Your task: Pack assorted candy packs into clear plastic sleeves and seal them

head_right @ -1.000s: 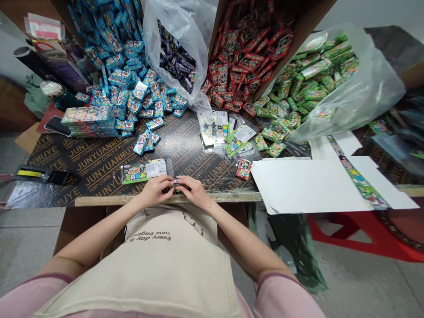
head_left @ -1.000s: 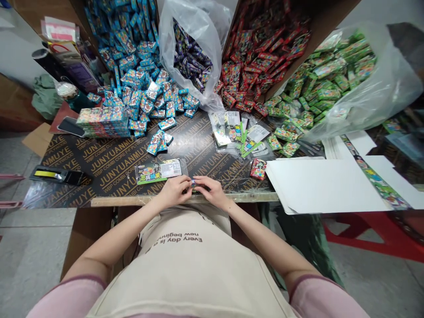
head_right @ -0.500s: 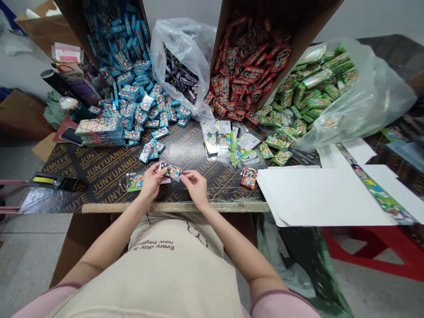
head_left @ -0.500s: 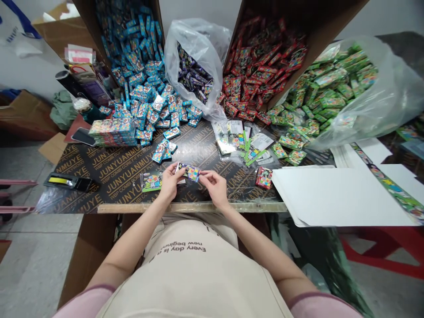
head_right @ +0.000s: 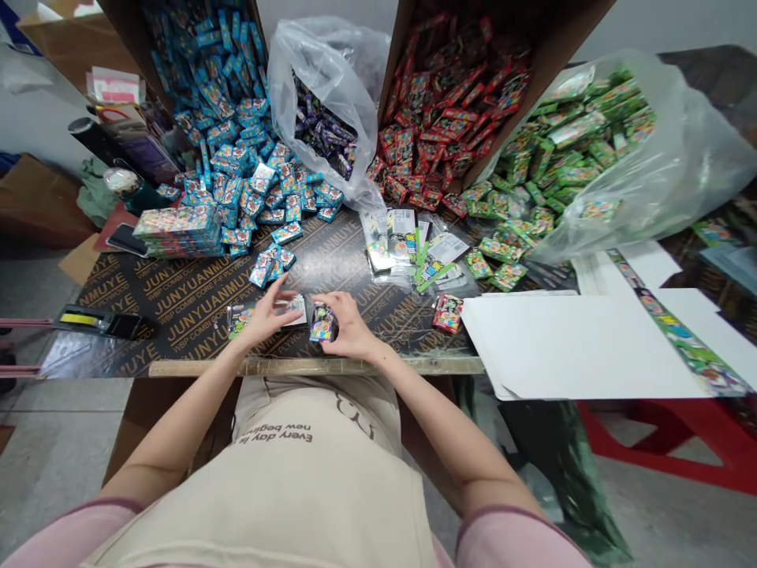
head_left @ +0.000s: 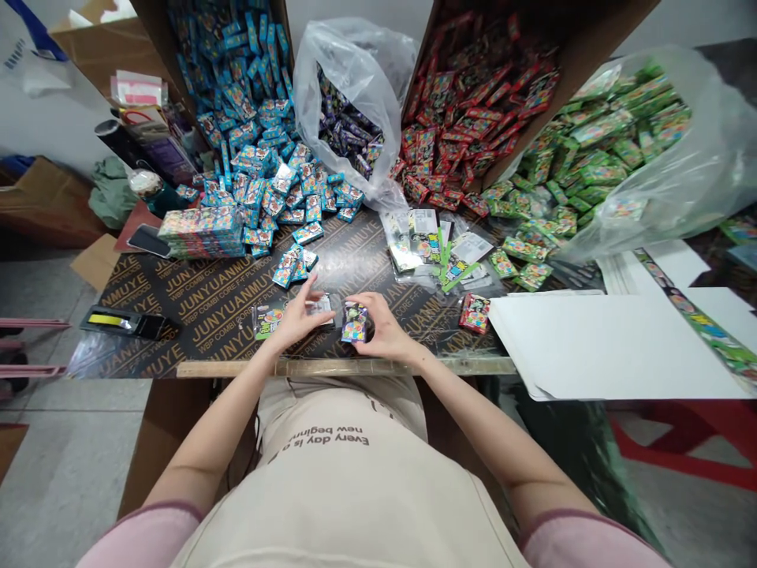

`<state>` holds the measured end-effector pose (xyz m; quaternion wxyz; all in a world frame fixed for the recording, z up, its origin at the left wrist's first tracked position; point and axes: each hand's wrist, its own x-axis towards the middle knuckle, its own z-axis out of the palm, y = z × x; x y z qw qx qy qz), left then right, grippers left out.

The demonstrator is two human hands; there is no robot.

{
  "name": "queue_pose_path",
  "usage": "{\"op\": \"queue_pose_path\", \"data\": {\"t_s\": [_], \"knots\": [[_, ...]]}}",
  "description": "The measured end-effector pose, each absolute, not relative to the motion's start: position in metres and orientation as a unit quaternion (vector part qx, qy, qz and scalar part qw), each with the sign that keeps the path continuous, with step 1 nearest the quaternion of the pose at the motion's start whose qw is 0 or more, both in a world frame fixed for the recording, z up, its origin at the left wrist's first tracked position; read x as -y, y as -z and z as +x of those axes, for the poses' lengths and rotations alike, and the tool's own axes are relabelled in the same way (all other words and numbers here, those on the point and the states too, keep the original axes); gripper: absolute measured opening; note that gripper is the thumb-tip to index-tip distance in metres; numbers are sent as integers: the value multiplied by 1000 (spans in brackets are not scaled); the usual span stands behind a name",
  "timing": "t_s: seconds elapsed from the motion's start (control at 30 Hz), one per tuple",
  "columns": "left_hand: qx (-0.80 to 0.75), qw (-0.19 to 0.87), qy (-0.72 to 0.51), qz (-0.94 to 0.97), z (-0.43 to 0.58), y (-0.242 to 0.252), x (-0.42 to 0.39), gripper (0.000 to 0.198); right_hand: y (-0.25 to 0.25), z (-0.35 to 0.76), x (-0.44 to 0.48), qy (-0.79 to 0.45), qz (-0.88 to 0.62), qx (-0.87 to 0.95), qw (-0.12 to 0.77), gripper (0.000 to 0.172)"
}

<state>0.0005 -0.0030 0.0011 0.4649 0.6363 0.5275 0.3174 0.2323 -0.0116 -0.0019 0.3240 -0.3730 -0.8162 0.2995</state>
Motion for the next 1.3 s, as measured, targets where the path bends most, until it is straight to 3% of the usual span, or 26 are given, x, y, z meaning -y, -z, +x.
{"op": "queue_pose_path", "data": {"t_s": [0.1, 0.17, 0.3, 0.47, 0.63, 0.87, 1.03, 1.17, 1.3], "knots": [[-537, 247, -183, 785, -23, 7, 0, 109, 20, 236, -9, -261, -421, 805, 325, 78], [-536, 193, -109, 815, -32, 15, -1, 115, 30, 234, -20, -252, -425, 817, 298, 78], [-539, 196, -126, 810, -34, 28, 1, 119, 43, 227, -28, -262, -379, 848, 261, 84], [-508, 242, -150, 813, -34, 30, 2, 125, 49, 223, -24, -366, -322, 831, 266, 89], [-523, 252, -187, 792, -30, 28, -1, 126, 46, 220, -17, -328, -405, 802, 293, 105], [-527, 226, -194, 796, -19, 35, -4, 123, 38, 221, -6, -323, -425, 791, 300, 61], [-500, 178, -126, 838, -5, 36, -2, 110, 34, 281, -91, -156, -637, 675, 338, 47], [-482, 119, -76, 865, 15, 33, 4, 99, 22, 348, -187, -95, -759, 602, 230, 69], [-479, 81, -47, 873, 25, 37, 6, 94, 11, 393, -257, -115, -789, 572, 192, 74]]}}
